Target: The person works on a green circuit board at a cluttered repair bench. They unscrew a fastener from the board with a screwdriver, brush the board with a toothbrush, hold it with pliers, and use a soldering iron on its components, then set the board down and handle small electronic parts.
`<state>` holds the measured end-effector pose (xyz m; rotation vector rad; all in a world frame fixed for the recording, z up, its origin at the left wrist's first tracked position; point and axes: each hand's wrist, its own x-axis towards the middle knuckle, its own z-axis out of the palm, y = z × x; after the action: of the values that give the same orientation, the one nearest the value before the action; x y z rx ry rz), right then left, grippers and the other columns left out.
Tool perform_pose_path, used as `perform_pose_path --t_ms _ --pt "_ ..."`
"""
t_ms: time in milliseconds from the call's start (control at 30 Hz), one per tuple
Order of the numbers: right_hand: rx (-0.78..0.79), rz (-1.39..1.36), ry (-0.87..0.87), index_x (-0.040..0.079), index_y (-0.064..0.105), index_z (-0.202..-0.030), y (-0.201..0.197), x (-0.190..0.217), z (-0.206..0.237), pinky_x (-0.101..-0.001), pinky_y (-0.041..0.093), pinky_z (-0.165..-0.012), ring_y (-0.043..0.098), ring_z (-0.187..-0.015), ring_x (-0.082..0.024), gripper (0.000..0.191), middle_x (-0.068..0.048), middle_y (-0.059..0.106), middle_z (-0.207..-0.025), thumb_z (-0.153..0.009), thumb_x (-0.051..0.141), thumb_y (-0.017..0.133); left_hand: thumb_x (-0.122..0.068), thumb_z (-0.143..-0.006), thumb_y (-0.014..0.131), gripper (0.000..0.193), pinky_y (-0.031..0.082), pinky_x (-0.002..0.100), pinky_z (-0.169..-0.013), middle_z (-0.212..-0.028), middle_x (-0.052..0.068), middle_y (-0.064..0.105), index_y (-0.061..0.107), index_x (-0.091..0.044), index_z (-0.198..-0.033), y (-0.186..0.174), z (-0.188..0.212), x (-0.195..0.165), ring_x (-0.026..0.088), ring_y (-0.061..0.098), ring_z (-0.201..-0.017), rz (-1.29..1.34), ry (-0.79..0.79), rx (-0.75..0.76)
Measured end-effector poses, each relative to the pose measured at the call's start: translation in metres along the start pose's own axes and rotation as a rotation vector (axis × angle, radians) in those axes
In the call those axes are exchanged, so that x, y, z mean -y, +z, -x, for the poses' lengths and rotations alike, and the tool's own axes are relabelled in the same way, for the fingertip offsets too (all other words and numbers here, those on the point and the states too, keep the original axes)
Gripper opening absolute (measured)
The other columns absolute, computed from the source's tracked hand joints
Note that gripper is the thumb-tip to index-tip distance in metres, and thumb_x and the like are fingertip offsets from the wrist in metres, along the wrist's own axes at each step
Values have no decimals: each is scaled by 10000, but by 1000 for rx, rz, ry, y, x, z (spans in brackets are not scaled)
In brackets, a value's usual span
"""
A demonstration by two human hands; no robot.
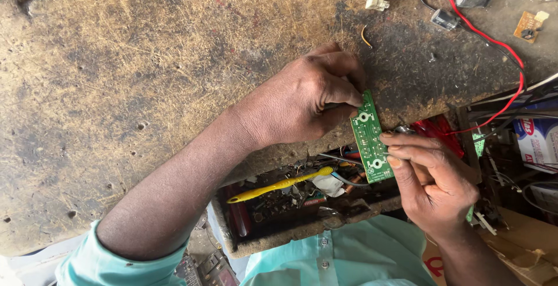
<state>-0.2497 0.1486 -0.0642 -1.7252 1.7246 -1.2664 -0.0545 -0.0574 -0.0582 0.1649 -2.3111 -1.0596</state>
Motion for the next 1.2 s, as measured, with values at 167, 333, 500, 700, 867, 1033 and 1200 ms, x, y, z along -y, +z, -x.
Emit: perform_pose_path --t_ms 167,333,500,700,867,1033,1200 --pt "33 105 5 -27 679 -1021 -4 5 -14 -190 404 -458 651 -752 -96 131 -176 762 -1090 -926 -105 723 -52 -813 832 175 541 377 -1027 -1096 59 698 765 -74 -974 -2 0 -2 246 650 -1132 2 18 13" --pt "21 172 -79 -33 706 -996 -12 10 -37 -221 409 -492 677 -807 -174 153 -161 727 -1009 -885 -122 763 -108 -781 865 202 514 387 -1038 -1159 59 688 768 -91 -957 -4 0 -4 258 605 -1169 -18 8 34" --pt "102 200 -170 -22 706 -1029 -11 17 -52 -307 564 -752 719 -911 -223 169 -124 720 -1005 -897 -110 767 -158 -745 886 266 501 389 -1046 -1165 40 689 782 -116 -986 -5 -1 -5 258 592 -1172 -22 14 63" --pt "122 232 -180 -29 705 -1037 -6 26 -54 -326 588 -818 735 -941 -232 169 -131 734 -1046 -897 -106 762 -196 -736 899 274 498 386 -1034 -1174 41 684 776 -120 -968 -5 -1 -6 260 578 -1167 -44 -6 87" --pt "70 242 -59 -39 697 -1014 -7 30 -44 -333 602 -820 737 -960 -236 161 -155 728 -1055 -874 -103 745 -197 -729 909 288 489 391 -1056 -1237 42 685 766 -115 -965 -5 0 -4 263 578 -1188 -37 9 85" --pt "119 199 107 -18 736 -1003 -8 30 -27 -224 499 -628 692 -783 -132 161 -136 758 -1094 -857 -72 776 -212 -730 919 299 489 389 -1071 -1295 32 686 762 -126 -969 -4 -1 -2 256 587 -1209 -22 9 100" --pt "65 50 143 -20 706 -1047 -4 25 -15 -211 611 -766 724 -963 -145 143 -141 717 -1128 -914 -72 714 -201 -719 921 394 490 395 -1066 -1289 38 690 765 -122 -1073 -3 0 -2 265 586 -1190 -8 -11 103"
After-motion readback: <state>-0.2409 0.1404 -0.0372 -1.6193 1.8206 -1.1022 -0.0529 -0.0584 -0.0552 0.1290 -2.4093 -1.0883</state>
